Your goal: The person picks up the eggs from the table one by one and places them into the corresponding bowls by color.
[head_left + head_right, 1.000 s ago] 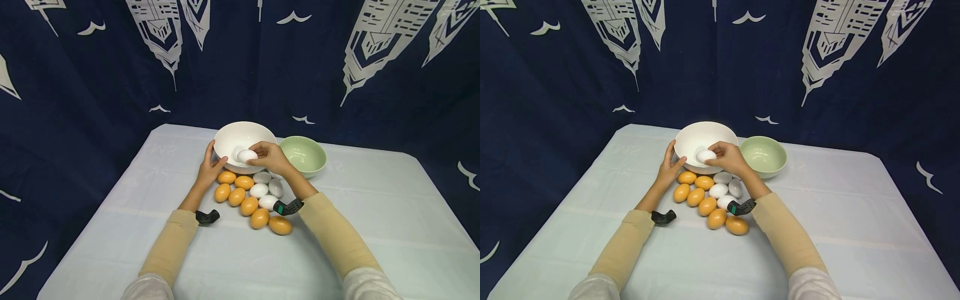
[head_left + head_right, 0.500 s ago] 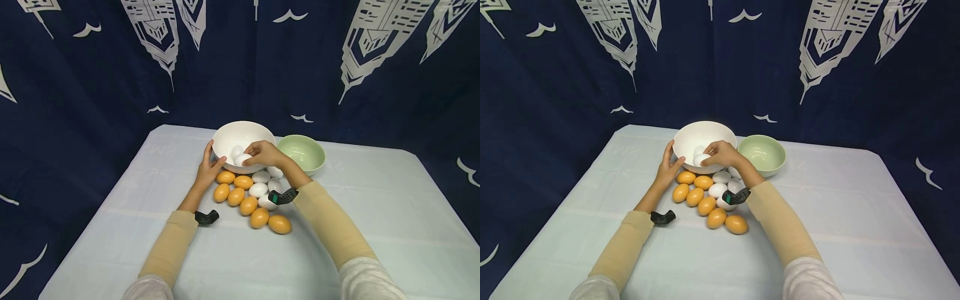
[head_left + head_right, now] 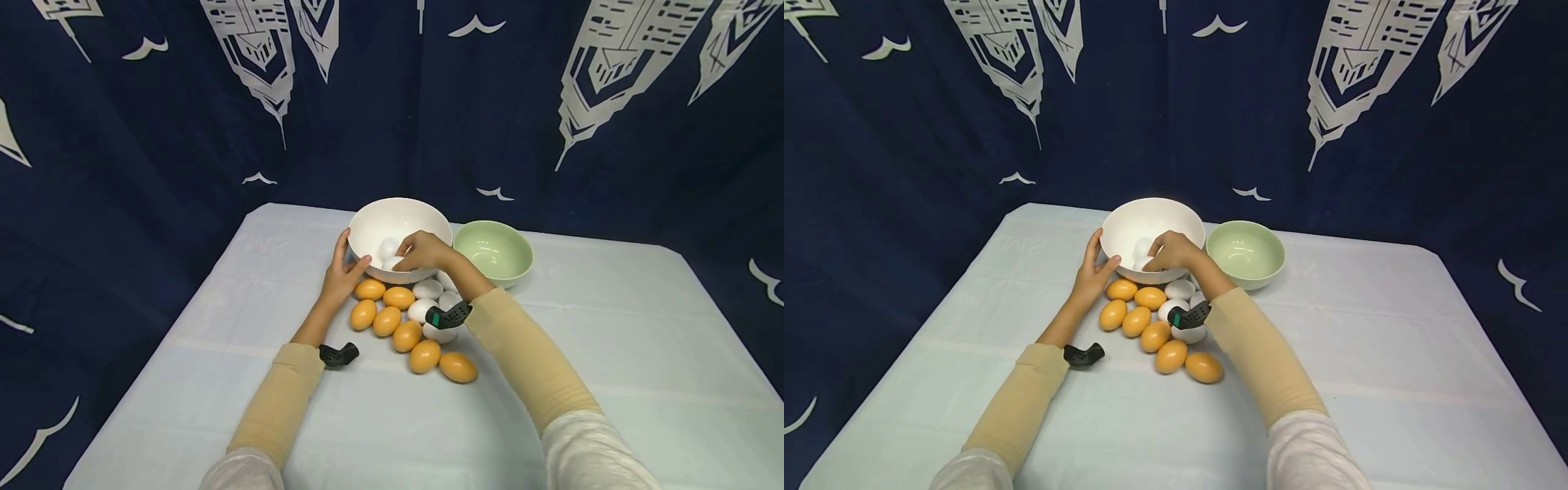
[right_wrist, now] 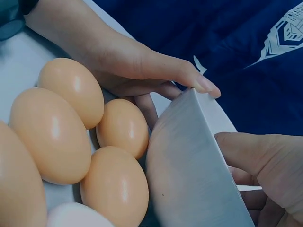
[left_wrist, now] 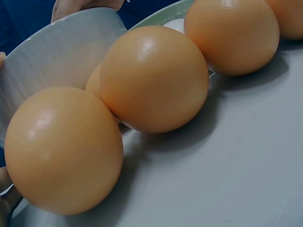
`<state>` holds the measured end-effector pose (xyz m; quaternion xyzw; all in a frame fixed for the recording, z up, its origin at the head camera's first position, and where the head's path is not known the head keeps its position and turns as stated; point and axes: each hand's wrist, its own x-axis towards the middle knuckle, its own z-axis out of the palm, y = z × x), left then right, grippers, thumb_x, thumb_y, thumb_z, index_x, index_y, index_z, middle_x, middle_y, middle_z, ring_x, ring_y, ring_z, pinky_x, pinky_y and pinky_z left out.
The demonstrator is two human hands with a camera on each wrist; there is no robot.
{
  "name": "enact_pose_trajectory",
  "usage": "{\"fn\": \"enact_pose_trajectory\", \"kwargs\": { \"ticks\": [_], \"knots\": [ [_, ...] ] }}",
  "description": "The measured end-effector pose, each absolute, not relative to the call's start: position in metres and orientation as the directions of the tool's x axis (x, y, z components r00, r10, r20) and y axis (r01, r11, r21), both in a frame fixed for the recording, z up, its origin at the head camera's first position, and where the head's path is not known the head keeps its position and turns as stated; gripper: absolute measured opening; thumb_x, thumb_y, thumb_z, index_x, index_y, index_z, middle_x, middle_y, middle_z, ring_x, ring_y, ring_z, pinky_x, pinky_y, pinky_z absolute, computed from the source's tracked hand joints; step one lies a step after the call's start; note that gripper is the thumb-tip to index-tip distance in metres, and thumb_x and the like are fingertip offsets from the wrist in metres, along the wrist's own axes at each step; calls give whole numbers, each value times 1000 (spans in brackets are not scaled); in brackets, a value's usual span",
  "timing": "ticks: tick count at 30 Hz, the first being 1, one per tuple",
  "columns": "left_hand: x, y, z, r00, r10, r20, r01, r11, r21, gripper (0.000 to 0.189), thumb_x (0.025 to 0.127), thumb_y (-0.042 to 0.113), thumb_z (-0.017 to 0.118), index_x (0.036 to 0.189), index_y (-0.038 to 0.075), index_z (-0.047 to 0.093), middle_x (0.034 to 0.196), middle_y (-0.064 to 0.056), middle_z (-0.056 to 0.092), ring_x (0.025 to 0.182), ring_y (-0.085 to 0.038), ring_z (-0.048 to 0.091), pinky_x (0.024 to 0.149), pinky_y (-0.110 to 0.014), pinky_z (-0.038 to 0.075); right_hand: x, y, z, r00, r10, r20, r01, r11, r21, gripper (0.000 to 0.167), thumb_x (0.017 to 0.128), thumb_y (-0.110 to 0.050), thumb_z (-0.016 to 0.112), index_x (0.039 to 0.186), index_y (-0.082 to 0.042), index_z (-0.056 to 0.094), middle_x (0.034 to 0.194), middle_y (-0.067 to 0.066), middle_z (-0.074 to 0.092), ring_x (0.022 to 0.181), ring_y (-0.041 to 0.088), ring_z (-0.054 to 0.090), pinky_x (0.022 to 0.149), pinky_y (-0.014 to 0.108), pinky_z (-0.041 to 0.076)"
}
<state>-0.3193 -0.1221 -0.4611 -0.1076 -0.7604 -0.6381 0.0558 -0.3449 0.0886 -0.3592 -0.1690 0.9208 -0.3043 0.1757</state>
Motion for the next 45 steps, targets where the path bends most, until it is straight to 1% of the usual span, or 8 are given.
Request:
{"fn": "enact_pose_trajectory", "kwargs": {
  "ticks": [4,10,15,19,29,32,39,45],
  "knots": [
    [-319,-119,-461,-968,80,238,249,158,956,76,98,29,62,157,28,15,162,-8,11,127,-35,49,102,-41,45,-343,87,-359,-885,-399,-239,-191,780,-596,32,80,-23,79,103,-3,71,92,9,67,85,20,59,77,29,50],
    [-313,-116,-452,-968,98,233,246,155,957,76,98,29,61,157,26,14,162,-11,10,128,-37,48,101,-40,46,-341,87,-357,-889,-381,-253,-181,801,-571,33,81,-22,78,107,-2,70,103,12,67,96,24,59,86,32,49],
    [-319,-115,-459,-969,91,230,242,165,956,77,97,33,62,157,32,14,162,-7,10,127,-35,49,101,-40,46,-341,90,-358,-901,-373,-220,-186,791,-583,35,82,-21,77,110,-2,70,111,13,68,107,27,60,95,35,48],
    [-319,-115,-459,-968,93,235,247,164,955,77,97,33,62,157,31,14,162,-6,11,126,-36,50,101,-41,46,-339,93,-358,-915,-366,-169,-190,762,-619,38,83,-20,76,115,-1,68,114,14,68,109,28,60,96,36,48],
    [-318,-116,-459,-970,74,230,240,193,951,76,97,33,62,157,31,14,162,-5,12,124,-35,52,101,-42,46,-325,110,-357,-938,-348,10,-246,641,-727,34,84,-15,74,112,3,68,109,16,69,102,28,64,91,36,51],
    [-318,-118,-460,-969,76,234,244,190,951,77,97,33,62,157,30,14,162,-5,12,125,-37,51,102,-43,45,-322,116,-359,-942,-334,30,-236,598,-766,33,86,-13,73,113,4,67,112,17,67,104,30,63,93,38,50],
    [-318,-120,-460,-969,67,237,246,197,949,76,97,33,62,157,29,14,162,-6,12,127,-37,49,103,-42,44,-312,128,-362,-948,-302,98,-238,475,-847,32,89,-7,70,116,9,64,114,23,65,106,32,62,90,38,52],
    [-317,-120,-460,-971,66,228,237,211,948,76,98,35,60,157,29,13,162,-7,11,126,-36,50,102,-41,45,-303,140,-369,-946,-264,186,-272,338,-901,31,88,-3,70,115,11,63,116,26,64,106,33,62,90,30,52]
  ]
}}
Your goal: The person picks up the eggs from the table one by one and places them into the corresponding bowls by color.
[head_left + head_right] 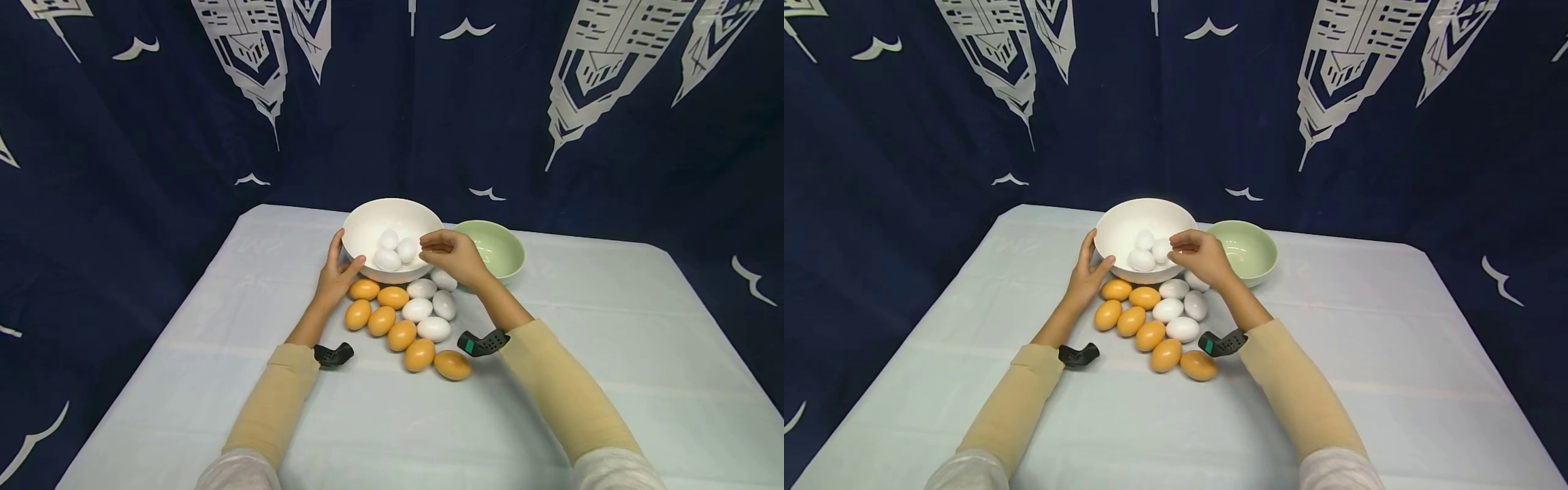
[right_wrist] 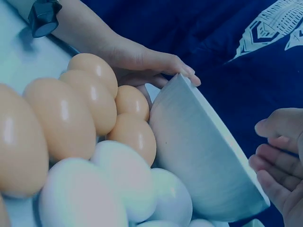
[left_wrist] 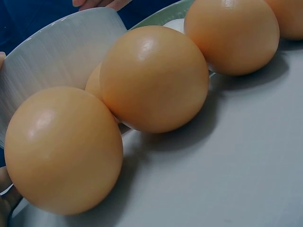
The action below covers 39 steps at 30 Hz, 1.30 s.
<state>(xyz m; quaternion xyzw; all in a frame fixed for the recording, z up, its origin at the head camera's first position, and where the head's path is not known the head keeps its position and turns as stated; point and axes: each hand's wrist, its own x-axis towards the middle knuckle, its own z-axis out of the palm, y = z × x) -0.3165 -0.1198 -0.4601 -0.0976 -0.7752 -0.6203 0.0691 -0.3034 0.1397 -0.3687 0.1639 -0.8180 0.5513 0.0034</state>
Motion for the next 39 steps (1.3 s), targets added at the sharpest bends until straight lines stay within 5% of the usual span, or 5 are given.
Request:
{"fn": "enact_pose_trajectory", "kwargs": {
  "ticks": [8,18,39],
  "knots": [
    [-317,-120,-459,-969,72,238,247,196,949,77,97,34,62,157,28,14,162,-7,11,127,-37,49,102,-43,45,-292,152,-376,-949,-218,226,-279,259,-924,30,87,3,70,116,10,62,115,25,64,103,29,64,87,23,52],
    [-315,-120,-460,-968,71,241,251,187,950,76,98,32,60,157,27,14,162,-7,11,133,-33,43,104,-41,43,-278,166,-389,-956,-198,217,-257,202,-945,35,87,8,67,119,16,58,117,31,61,94,8,64,86,20,52],
    [-315,-120,-460,-971,83,223,234,150,961,76,98,34,61,157,32,13,162,-5,10,125,-37,50,100,-44,47,-254,181,-428,-975,-158,158,-186,180,-966,36,87,5,69,119,15,58,117,33,60,95,10,66,86,22,53]
  ]
}}
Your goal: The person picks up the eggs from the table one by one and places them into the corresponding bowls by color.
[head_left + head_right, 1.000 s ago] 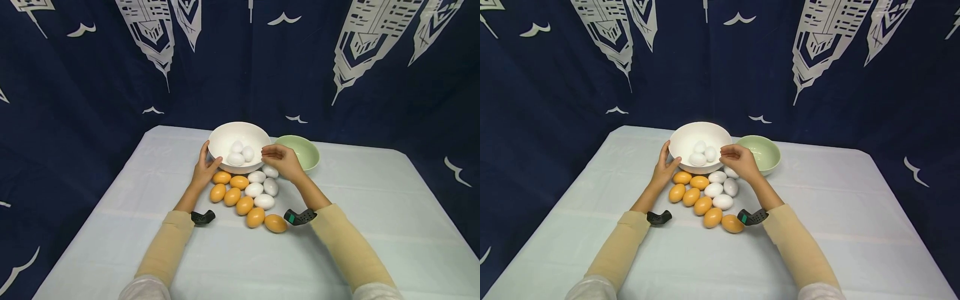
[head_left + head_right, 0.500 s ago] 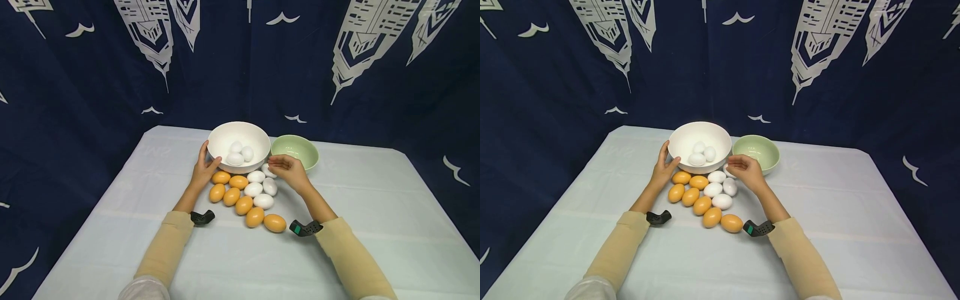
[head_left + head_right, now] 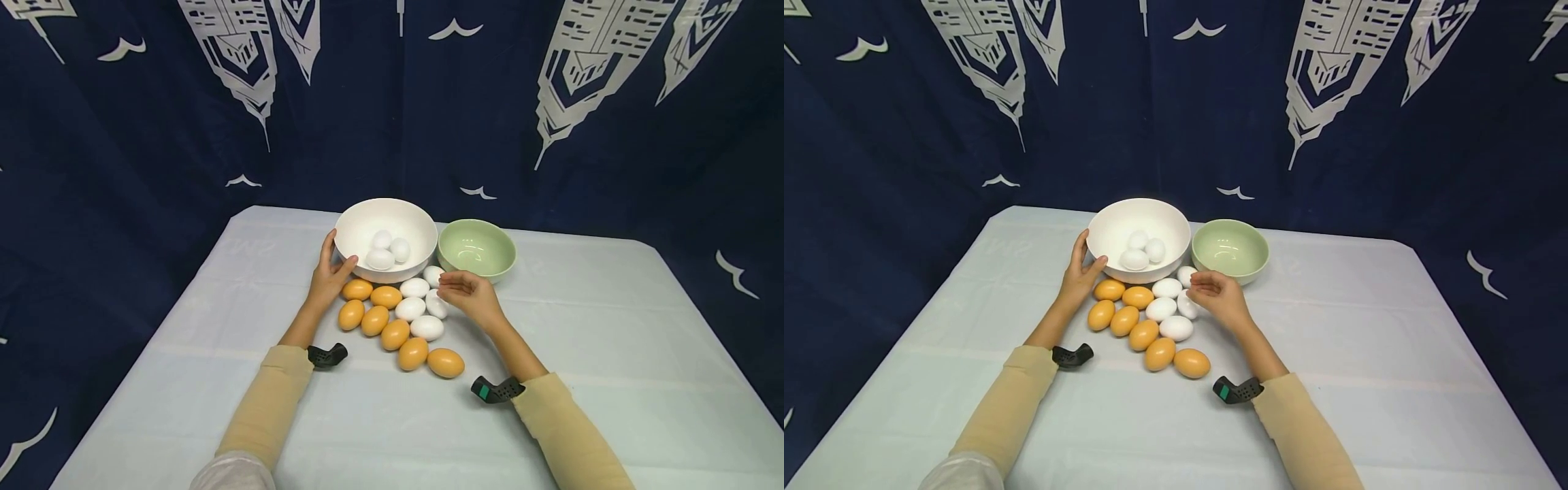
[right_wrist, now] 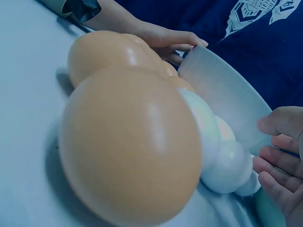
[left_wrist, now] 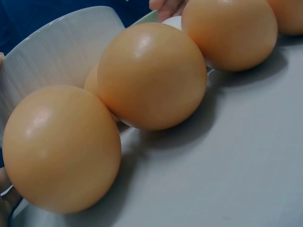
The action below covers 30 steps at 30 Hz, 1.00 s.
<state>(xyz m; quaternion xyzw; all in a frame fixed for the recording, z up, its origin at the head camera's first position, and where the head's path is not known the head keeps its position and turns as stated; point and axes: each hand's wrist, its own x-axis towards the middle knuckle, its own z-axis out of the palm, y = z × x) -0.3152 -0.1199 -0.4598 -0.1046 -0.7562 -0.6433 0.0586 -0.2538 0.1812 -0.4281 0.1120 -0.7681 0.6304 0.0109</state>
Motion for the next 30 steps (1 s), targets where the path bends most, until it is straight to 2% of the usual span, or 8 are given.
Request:
{"fn": "enact_pose_trajectory", "kwargs": {
  "ticks": [9,15,21,27,30],
  "knots": [
    [-315,-120,-460,-971,83,225,236,166,957,76,97,36,61,157,32,13,162,-4,10,125,-37,50,100,-45,46,-248,186,-446,-988,-96,123,-145,271,-952,41,85,-7,77,119,11,61,115,26,64,99,23,66,84,19,52],
    [-314,-119,-460,-968,81,239,250,162,955,76,98,34,60,157,27,12,162,-6,9,127,-38,48,102,-44,45,-246,184,-451,-997,-45,66,-77,336,-939,47,82,-16,81,119,6,63,114,20,65,100,23,65,83,19,52],
    [-315,-119,-460,-965,79,249,259,154,953,76,98,33,60,157,26,13,162,-6,9,131,-35,45,103,-43,44,-244,180,-453,-998,-25,62,-67,339,-938,50,80,-17,83,120,6,63,114,21,64,102,27,63,86,23,52],
    [-315,-119,-459,-965,82,250,260,161,952,76,98,32,60,157,26,12,162,-6,8,133,-35,43,104,-44,43,-244,176,-453,-999,-3,49,-46,389,-920,53,78,-22,84,120,2,63,113,18,65,102,26,62,88,26,52],
    [-315,-120,-459,-965,81,251,261,164,951,76,99,31,60,157,26,12,162,-6,9,137,-31,38,104,-43,43,-245,174,-453,-999,4,48,-42,408,-912,53,78,-22,85,119,2,64,112,17,65,101,25,62,87,27,52]
  ]
}}
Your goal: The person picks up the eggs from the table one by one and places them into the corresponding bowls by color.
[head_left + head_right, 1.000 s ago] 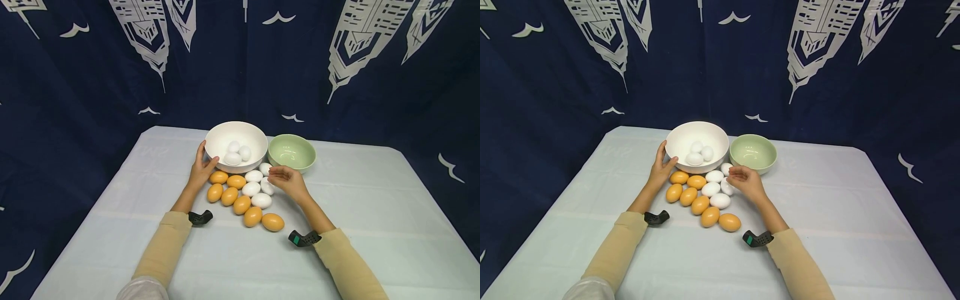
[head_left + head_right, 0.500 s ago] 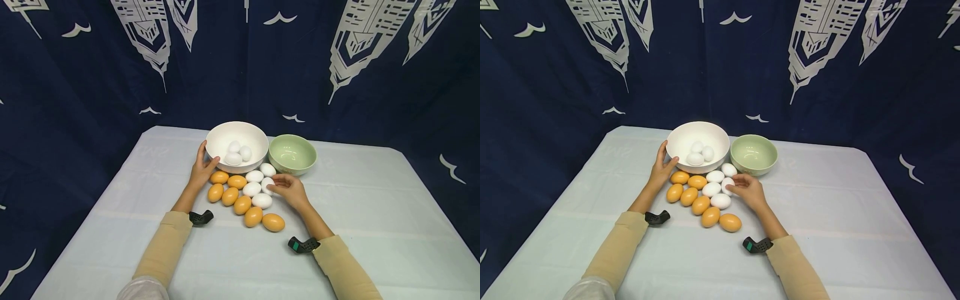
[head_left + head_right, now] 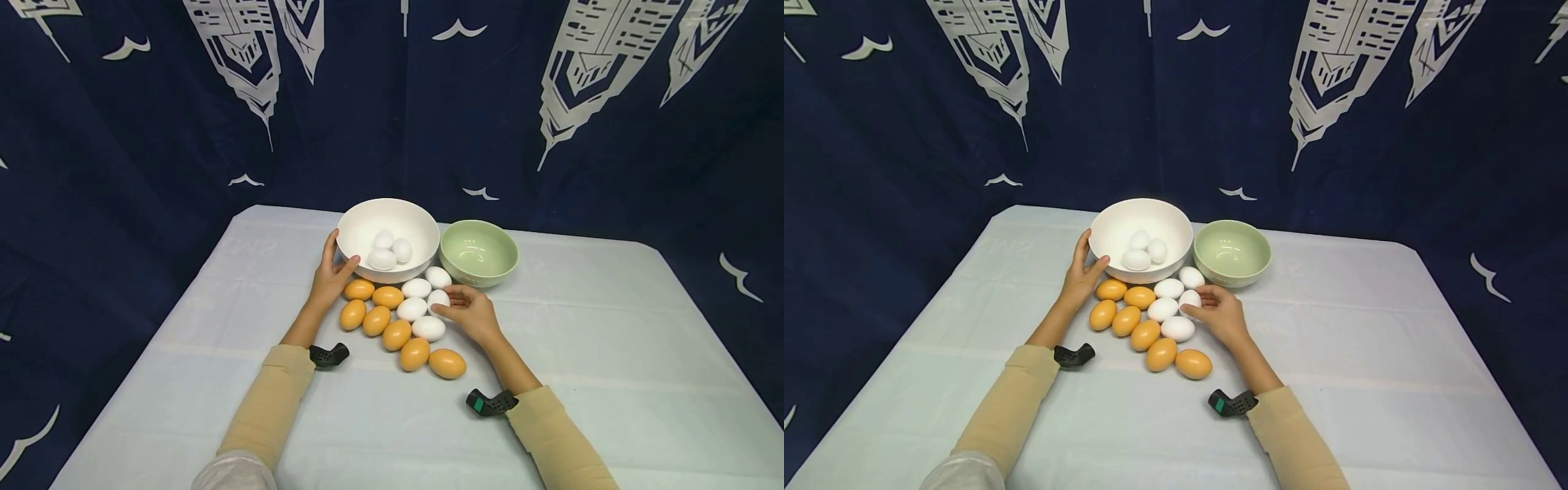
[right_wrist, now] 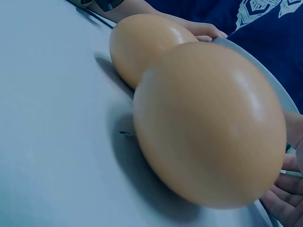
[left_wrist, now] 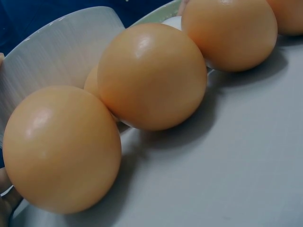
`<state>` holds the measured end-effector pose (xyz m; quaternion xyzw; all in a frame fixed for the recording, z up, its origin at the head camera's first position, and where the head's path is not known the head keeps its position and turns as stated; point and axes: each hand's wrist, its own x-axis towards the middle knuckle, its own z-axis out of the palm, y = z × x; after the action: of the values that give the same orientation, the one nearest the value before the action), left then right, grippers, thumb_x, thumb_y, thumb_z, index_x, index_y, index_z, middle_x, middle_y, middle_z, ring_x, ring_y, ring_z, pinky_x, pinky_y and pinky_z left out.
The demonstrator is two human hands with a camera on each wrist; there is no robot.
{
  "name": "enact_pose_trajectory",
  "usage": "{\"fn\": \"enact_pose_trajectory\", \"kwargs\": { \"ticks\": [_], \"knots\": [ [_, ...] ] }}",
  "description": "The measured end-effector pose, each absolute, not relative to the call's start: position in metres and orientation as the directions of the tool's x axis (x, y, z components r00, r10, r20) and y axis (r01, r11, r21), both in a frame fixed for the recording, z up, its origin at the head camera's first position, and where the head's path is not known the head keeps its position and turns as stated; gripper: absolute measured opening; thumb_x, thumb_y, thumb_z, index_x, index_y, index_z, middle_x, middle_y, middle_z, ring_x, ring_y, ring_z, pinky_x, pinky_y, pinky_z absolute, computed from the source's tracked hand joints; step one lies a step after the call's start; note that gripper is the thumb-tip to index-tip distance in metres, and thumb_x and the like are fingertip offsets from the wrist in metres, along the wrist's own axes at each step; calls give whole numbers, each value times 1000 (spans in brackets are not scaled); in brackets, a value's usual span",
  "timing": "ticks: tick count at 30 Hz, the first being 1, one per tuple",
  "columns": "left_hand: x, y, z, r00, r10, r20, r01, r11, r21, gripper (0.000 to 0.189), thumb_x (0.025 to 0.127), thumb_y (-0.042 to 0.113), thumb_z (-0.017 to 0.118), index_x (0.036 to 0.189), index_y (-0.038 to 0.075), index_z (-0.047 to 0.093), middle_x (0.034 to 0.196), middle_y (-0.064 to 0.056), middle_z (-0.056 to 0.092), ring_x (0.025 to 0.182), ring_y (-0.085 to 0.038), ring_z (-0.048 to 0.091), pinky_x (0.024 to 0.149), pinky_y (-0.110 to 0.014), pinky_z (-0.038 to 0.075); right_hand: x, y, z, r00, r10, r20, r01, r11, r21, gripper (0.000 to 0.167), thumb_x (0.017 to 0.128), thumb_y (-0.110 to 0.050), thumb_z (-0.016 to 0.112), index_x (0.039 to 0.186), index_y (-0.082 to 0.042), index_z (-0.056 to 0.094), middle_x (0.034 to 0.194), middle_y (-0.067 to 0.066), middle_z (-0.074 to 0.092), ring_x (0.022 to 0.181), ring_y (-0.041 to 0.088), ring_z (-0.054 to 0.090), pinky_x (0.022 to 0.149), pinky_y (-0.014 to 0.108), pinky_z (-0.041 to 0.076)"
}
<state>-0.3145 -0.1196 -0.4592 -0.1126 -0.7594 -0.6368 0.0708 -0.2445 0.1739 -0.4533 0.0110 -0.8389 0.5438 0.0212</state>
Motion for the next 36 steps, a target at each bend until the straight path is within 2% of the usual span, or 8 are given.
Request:
{"fn": "enact_pose_trajectory", "kwargs": {
  "ticks": [4,12,23,30,36],
  "knots": [
    [-314,-120,-458,-963,82,256,266,166,949,75,99,32,59,157,25,12,162,-6,9,143,-25,27,105,-43,41,-244,172,-452,-999,12,47,-38,423,-905,51,78,-21,84,119,1,64,111,17,65,100,26,62,87,29,52],
    [-314,-120,-458,-967,76,243,253,178,951,76,98,36,60,157,28,13,162,-5,9,139,-28,34,104,-43,43,-243,166,-449,-999,24,32,-18,450,-893,47,80,-16,81,120,1,63,113,18,65,103,30,61,91,39,50],
    [-312,-120,-456,-971,80,226,237,165,957,76,98,34,60,157,29,13,162,-4,10,137,-29,38,104,-41,43,-242,165,-449,-999,38,39,-17,452,-892,46,81,-13,79,120,2,63,114,19,64,103,31,61,92,39,50],
    [-315,-120,-461,-967,77,241,251,170,953,76,98,35,60,157,29,13,162,-4,10,142,-25,30,105,-42,42,-241,167,-442,-998,57,31,-4,426,-905,48,82,-13,79,123,1,62,117,20,62,105,31,60,92,40,48],
    [-315,-120,-460,-968,75,239,249,177,952,77,97,36,60,157,29,13,162,-5,9,142,-26,30,105,-43,42,-244,169,-432,-998,34,47,-29,402,-915,47,82,-12,79,123,1,62,116,19,62,105,30,58,93,38,47]
  ]
}}
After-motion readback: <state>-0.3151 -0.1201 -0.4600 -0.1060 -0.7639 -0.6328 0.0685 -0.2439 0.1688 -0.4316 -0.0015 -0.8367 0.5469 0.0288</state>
